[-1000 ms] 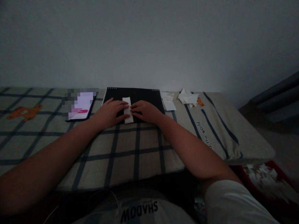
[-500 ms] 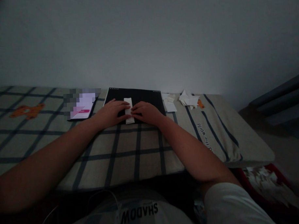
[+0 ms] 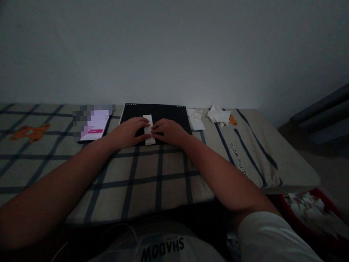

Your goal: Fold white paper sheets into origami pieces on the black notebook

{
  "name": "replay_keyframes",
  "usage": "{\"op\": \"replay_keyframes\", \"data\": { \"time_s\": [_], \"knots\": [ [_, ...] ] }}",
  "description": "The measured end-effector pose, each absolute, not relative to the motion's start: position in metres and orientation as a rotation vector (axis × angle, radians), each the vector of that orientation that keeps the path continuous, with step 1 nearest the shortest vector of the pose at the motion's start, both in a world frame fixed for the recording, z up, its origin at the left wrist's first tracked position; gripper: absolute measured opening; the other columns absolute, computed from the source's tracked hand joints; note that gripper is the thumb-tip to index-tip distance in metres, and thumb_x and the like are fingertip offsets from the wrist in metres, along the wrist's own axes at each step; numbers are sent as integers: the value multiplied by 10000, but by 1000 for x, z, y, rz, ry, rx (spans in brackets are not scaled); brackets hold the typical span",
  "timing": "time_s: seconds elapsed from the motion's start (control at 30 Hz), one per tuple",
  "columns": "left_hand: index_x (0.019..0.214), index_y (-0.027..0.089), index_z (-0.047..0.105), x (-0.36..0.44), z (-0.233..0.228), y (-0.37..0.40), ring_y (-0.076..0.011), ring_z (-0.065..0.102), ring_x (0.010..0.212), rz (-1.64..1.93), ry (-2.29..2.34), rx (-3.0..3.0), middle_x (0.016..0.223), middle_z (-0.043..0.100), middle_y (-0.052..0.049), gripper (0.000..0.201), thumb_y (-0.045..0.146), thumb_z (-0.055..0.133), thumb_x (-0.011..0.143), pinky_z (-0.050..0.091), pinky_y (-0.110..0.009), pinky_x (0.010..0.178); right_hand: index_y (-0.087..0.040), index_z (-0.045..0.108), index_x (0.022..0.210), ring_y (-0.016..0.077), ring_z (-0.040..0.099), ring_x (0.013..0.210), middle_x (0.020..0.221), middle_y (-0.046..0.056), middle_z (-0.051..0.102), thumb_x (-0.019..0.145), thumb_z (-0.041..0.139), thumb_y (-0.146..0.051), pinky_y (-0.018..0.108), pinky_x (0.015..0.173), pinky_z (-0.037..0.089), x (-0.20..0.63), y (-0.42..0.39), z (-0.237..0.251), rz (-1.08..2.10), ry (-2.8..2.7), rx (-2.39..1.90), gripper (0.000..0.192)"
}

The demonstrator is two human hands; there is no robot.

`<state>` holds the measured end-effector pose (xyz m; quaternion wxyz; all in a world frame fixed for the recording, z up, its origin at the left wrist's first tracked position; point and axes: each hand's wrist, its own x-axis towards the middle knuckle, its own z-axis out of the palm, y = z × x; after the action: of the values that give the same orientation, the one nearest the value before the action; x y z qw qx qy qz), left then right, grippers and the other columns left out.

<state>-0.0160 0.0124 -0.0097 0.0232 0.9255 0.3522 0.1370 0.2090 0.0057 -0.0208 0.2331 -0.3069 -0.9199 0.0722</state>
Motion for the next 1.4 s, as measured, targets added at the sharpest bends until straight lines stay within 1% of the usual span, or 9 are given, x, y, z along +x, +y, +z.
{"op": "replay_keyframes", "data": {
  "time_s": [0.13, 0.27, 0.37, 0.6, 0.73, 0.87, 1.13, 1.27, 1.4],
  "knots": [
    [1200, 148, 572, -17, -8, 16, -267, 528, 1160, 421, 1091, 2858, 1244, 571, -124, 485, 496, 522, 864, 413, -396, 1002, -201, 745, 1012, 195, 609, 1031, 1083, 80, 709, 899, 586, -269, 367, 920, 470, 208, 5, -19, 201, -2526, -859, 206],
    [1219, 133, 572, -17, -7, 15, -283, 490, 1233, 418, 1114, 2858, 1311, 538, -144, 535, 523, 529, 856, 385, -406, 1051, -191, 745, 1005, 190, 609, 1031, 1084, 79, 709, 896, 591, -265, 357, 924, 469, 208, 5, -19, 200, -2524, -856, 203],
    [1217, 123, 582, -17, -7, 15, -289, 477, 1260, 407, 1131, 2853, 1336, 532, -154, 530, 520, 508, 873, 376, -414, 1069, -178, 746, 1000, 189, 610, 1027, 1080, 86, 710, 895, 591, -264, 354, 925, 470, 209, 6, -20, 189, -2518, -849, 206],
    [1229, 148, 587, -22, -13, 24, -237, 490, 1262, 447, 1090, 2811, 1353, 544, -122, 441, 431, 391, 953, 371, -402, 1082, -194, 748, 993, 183, 616, 1039, 1093, 73, 708, 899, 584, -270, 350, 934, 468, 209, 4, -19, 194, -2518, -864, 204],
    [1227, 128, 603, -23, -17, 25, -247, 499, 1250, 467, 1096, 2827, 1356, 542, -134, 465, 448, 423, 941, 379, -391, 1073, -193, 748, 999, 189, 628, 1048, 1126, 68, 700, 899, 579, -267, 343, 930, 472, 211, 4, -20, 164, -2520, -872, 210],
    [1225, 137, 613, -22, -17, 25, -243, 500, 1250, 459, 1112, 2816, 1356, 546, -124, 468, 460, 437, 935, 381, -379, 1071, -194, 740, 1022, 190, 622, 1065, 1160, 76, 680, 895, 583, -281, 340, 935, 473, 211, 5, -22, 159, -2505, -852, 220],
    [1233, 142, 610, -21, -13, 22, -249, 496, 1251, 415, 1135, 2803, 1364, 544, -112, 461, 449, 457, 924, 374, -386, 1075, -200, 741, 1008, 194, 621, 1032, 1102, 70, 698, 895, 580, -256, 363, 927, 476, 211, 5, -22, 152, -2519, -843, 204],
    [1217, 130, 620, -21, -14, 23, -245, 496, 1252, 444, 1129, 2794, 1355, 551, -119, 451, 434, 481, 915, 372, -374, 1078, -197, 737, 1017, 197, 610, 1060, 1138, 71, 685, 902, 569, -268, 361, 943, 468, 211, 5, -23, 119, -2522, -834, 216],
    [1216, 147, 619, -22, -15, 26, -240, 492, 1257, 461, 1113, 2783, 1351, 555, -110, 450, 447, 498, 904, 367, -378, 1081, -193, 730, 1048, 204, 606, 1069, 1164, 80, 680, 911, 554, -274, 373, 948, 465, 210, 4, -23, 103, -2525, -816, 238]
  ]
}}
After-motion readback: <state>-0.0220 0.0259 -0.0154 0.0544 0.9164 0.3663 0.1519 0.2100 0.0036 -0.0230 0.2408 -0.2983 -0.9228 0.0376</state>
